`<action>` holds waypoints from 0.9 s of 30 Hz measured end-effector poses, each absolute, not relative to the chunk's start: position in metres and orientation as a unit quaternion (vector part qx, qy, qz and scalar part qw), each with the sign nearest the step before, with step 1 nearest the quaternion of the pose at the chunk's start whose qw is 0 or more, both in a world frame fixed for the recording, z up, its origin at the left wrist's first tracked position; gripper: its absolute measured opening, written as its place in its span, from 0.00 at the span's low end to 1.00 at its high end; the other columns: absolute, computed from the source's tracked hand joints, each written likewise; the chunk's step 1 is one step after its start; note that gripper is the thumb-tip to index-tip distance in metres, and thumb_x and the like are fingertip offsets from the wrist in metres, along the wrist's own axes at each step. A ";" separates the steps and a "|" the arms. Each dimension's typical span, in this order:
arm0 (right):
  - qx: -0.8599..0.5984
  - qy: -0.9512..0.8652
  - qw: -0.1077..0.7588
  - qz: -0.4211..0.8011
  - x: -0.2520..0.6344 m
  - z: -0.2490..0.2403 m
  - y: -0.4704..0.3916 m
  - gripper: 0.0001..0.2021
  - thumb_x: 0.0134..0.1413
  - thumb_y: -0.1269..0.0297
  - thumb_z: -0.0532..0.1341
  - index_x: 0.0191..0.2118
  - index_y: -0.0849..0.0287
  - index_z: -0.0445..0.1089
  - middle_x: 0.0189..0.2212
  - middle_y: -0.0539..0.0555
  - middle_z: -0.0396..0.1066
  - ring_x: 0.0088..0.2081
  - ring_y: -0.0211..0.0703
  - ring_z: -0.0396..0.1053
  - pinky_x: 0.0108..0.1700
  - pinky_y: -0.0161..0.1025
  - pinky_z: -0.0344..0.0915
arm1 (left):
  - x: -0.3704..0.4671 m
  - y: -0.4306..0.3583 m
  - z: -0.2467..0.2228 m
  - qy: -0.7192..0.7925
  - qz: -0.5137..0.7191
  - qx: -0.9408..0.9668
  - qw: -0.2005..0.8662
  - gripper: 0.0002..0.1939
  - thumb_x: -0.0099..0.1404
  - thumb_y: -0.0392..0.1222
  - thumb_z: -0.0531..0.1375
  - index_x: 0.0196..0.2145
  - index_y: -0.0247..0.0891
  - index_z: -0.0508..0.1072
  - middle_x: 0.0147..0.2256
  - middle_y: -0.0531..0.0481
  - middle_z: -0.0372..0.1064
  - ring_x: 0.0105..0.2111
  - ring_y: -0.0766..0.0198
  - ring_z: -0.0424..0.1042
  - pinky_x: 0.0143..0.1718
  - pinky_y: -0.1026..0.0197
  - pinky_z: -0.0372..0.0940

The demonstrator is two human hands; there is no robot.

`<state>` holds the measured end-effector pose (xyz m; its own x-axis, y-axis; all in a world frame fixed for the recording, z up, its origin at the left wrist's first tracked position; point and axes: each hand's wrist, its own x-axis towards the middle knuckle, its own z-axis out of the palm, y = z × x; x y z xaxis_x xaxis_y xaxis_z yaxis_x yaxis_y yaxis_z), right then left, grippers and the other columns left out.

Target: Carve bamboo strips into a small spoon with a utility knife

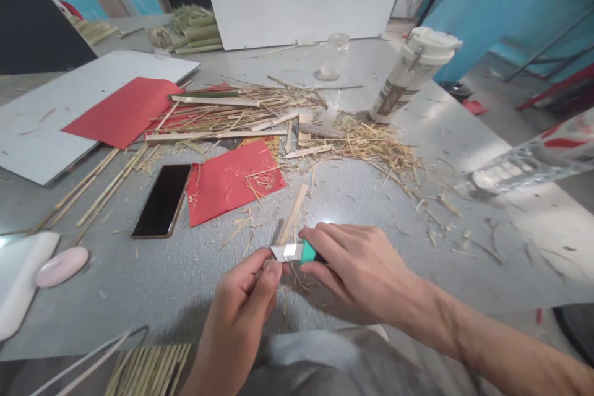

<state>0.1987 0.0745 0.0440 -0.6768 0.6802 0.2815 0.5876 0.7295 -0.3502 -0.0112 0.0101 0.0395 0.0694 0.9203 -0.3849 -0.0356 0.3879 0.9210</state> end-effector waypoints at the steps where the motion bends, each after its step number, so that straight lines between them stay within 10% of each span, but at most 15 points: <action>1: -0.350 -0.908 0.199 0.114 0.198 0.044 0.073 0.27 0.82 0.46 0.44 0.45 0.59 0.73 0.31 0.52 0.75 0.28 0.41 0.68 0.30 0.43 0.53 | -0.009 0.010 0.041 0.568 0.388 0.403 0.604 0.24 0.76 0.63 0.59 0.32 0.41 0.67 0.23 0.62 0.47 0.23 0.68 0.45 0.23 0.62 0.42; 11: -0.588 -0.769 0.252 -0.024 0.259 0.051 0.141 0.25 0.80 0.44 0.47 0.32 0.52 0.62 0.22 0.51 0.65 0.23 0.42 0.56 0.28 0.42 0.44 | -0.010 -0.021 0.038 0.594 0.380 0.369 0.605 0.27 0.74 0.69 0.58 0.36 0.39 0.73 0.22 0.61 0.42 0.22 0.68 0.42 0.24 0.60 0.38; 17: -0.441 -0.868 0.207 0.098 0.222 0.048 0.101 0.22 0.81 0.47 0.48 0.47 0.57 0.72 0.33 0.52 0.78 0.28 0.42 0.71 0.30 0.41 0.53 | -0.024 0.007 0.035 0.604 0.374 0.422 0.564 0.26 0.76 0.66 0.57 0.38 0.39 0.74 0.21 0.63 0.44 0.22 0.67 0.44 0.23 0.62 0.41; 27: -0.367 -0.899 0.189 0.144 0.198 0.039 0.076 0.25 0.82 0.47 0.46 0.43 0.59 0.71 0.32 0.51 0.75 0.29 0.42 0.70 0.31 0.43 0.54 | -0.013 0.010 0.041 0.588 0.369 0.458 0.555 0.21 0.78 0.59 0.57 0.33 0.41 0.68 0.24 0.59 0.52 0.24 0.67 0.47 0.23 0.65 0.47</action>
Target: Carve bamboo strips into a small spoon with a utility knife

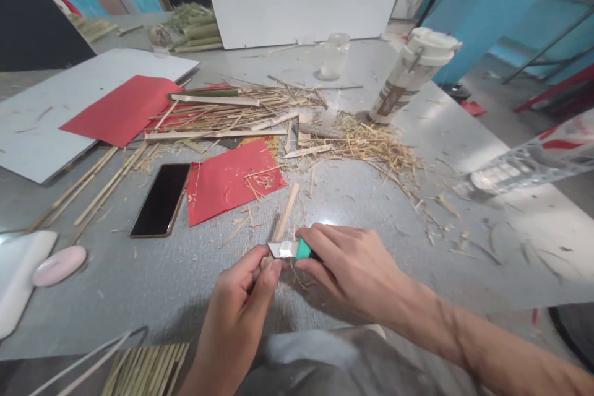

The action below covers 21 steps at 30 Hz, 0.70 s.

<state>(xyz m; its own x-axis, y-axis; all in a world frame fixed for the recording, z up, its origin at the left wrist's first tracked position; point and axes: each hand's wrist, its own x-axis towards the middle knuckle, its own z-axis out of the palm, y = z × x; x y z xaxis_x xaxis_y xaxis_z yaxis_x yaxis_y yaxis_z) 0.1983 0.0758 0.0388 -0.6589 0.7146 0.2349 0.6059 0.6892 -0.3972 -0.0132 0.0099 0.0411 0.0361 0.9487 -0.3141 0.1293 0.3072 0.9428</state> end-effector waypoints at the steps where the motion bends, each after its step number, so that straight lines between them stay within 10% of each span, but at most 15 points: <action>1: -0.363 -0.901 0.192 0.140 0.197 0.038 0.075 0.25 0.82 0.47 0.47 0.44 0.59 0.72 0.32 0.51 0.74 0.29 0.42 0.70 0.31 0.43 0.54 | -0.012 0.010 0.042 0.589 0.373 0.458 0.552 0.21 0.78 0.58 0.57 0.32 0.41 0.67 0.24 0.60 0.52 0.24 0.67 0.46 0.23 0.65 0.46; 7: -0.345 -0.912 0.211 0.070 0.199 0.036 0.081 0.25 0.81 0.45 0.47 0.46 0.59 0.73 0.32 0.54 0.75 0.29 0.44 0.69 0.31 0.43 0.55 | -0.003 -0.003 0.041 0.608 0.404 0.393 0.559 0.25 0.74 0.65 0.59 0.31 0.41 0.69 0.22 0.60 0.48 0.23 0.67 0.46 0.24 0.62 0.44; 13: -0.631 -0.735 0.243 -0.040 0.259 0.051 0.140 0.23 0.79 0.46 0.48 0.33 0.51 0.65 0.21 0.51 0.63 0.22 0.44 0.56 0.28 0.42 0.43 | -0.011 -0.027 0.047 0.639 0.356 0.360 0.580 0.30 0.69 0.74 0.58 0.32 0.42 0.75 0.22 0.60 0.40 0.22 0.65 0.40 0.22 0.60 0.39; 21: -0.445 -0.860 0.220 0.122 0.202 0.045 0.077 0.23 0.82 0.48 0.47 0.45 0.57 0.72 0.32 0.52 0.78 0.27 0.42 0.72 0.29 0.41 0.54 | -0.029 0.014 0.040 0.659 0.354 0.518 0.415 0.22 0.77 0.58 0.57 0.34 0.39 0.78 0.23 0.59 0.48 0.23 0.66 0.49 0.24 0.64 0.47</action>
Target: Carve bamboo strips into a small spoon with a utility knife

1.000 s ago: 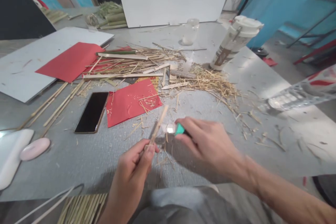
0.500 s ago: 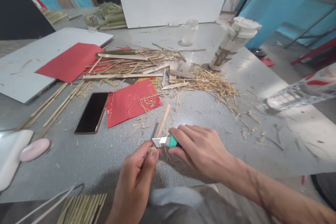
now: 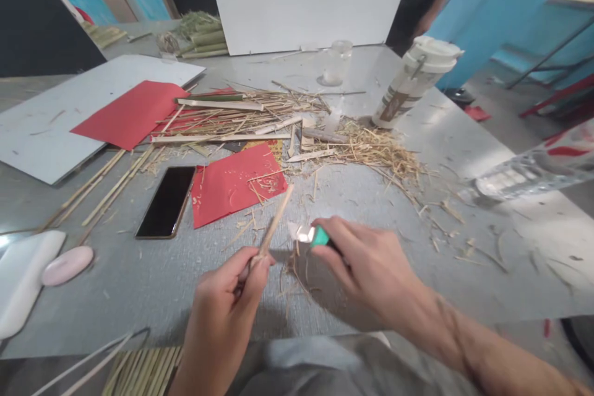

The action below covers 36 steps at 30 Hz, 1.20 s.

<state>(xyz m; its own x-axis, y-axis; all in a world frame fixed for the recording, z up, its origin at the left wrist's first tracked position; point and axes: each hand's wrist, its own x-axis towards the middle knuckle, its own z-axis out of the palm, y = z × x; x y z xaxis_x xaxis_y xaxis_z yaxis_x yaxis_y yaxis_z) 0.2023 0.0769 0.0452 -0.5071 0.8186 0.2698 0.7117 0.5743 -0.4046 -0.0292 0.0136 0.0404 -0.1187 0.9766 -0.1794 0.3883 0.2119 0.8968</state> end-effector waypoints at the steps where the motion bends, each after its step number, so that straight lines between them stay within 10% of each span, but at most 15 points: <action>1: -0.432 -0.864 0.221 0.135 0.195 0.043 0.070 0.24 0.82 0.47 0.46 0.46 0.57 0.72 0.32 0.52 0.78 0.27 0.42 0.73 0.29 0.41 0.54 | -0.028 0.015 0.040 0.656 0.352 0.537 0.397 0.21 0.77 0.55 0.57 0.33 0.39 0.77 0.23 0.58 0.50 0.23 0.66 0.51 0.24 0.64 0.48; 9: -0.402 -0.874 0.219 0.159 0.183 0.041 0.058 0.26 0.82 0.46 0.44 0.48 0.59 0.72 0.32 0.52 0.77 0.30 0.44 0.73 0.30 0.42 0.56 | -0.016 0.016 0.044 0.652 0.346 0.591 0.325 0.19 0.76 0.44 0.56 0.26 0.41 0.66 0.21 0.60 0.51 0.22 0.67 0.49 0.23 0.65 0.47; 19: -0.615 -0.772 0.146 0.061 0.231 0.039 0.118 0.22 0.79 0.47 0.48 0.37 0.54 0.69 0.28 0.54 0.74 0.26 0.45 0.65 0.30 0.41 0.47 | -0.018 -0.006 0.043 0.650 0.314 0.558 0.409 0.24 0.80 0.56 0.52 0.34 0.39 0.77 0.21 0.60 0.46 0.19 0.66 0.50 0.23 0.61 0.47; 36: -0.529 -0.831 0.125 0.121 0.193 0.031 0.144 0.20 0.80 0.51 0.48 0.42 0.58 0.71 0.35 0.58 0.80 0.28 0.44 0.70 0.31 0.41 0.44 | -0.020 0.119 0.031 0.600 0.303 0.639 0.375 0.19 0.76 0.52 0.54 0.29 0.41 0.67 0.19 0.59 0.57 0.22 0.65 0.58 0.27 0.59 0.50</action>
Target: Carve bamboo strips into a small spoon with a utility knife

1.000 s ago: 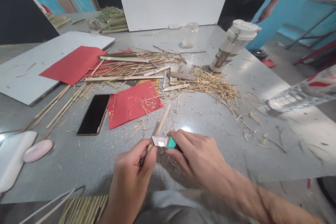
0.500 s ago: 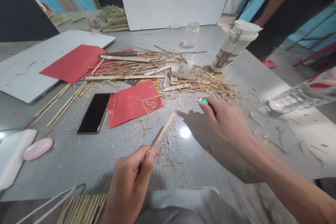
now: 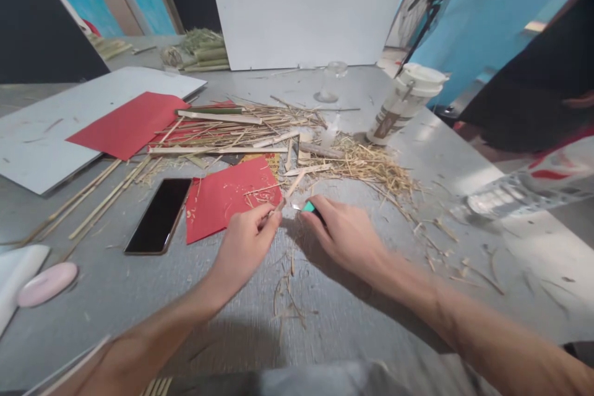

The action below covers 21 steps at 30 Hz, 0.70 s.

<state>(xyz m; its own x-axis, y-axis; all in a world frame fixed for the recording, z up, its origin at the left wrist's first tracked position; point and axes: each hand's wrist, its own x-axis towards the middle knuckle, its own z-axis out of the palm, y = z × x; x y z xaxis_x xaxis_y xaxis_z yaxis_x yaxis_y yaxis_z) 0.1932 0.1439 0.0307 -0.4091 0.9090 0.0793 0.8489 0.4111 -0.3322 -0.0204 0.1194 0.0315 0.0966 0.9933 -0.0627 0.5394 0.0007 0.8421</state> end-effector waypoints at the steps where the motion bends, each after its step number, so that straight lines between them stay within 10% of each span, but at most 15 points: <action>1: -0.524 -0.834 0.121 0.123 0.193 0.028 0.143 0.21 0.80 0.51 0.48 0.43 0.58 0.71 0.35 0.57 0.80 0.28 0.44 0.70 0.30 0.41 0.43 | -0.019 0.118 0.030 0.602 0.305 0.639 0.370 0.19 0.76 0.52 0.54 0.29 0.41 0.67 0.20 0.59 0.56 0.22 0.66 0.57 0.27 0.59 0.49; 21: -0.456 -0.877 0.144 0.042 0.197 0.022 0.139 0.31 0.81 0.42 0.39 0.44 0.57 0.71 0.34 0.55 0.79 0.29 0.46 0.73 0.30 0.42 0.45 | -0.016 0.102 0.024 0.584 0.343 0.643 0.356 0.20 0.79 0.47 0.53 0.27 0.44 0.60 0.20 0.60 0.53 0.21 0.66 0.54 0.25 0.59 0.49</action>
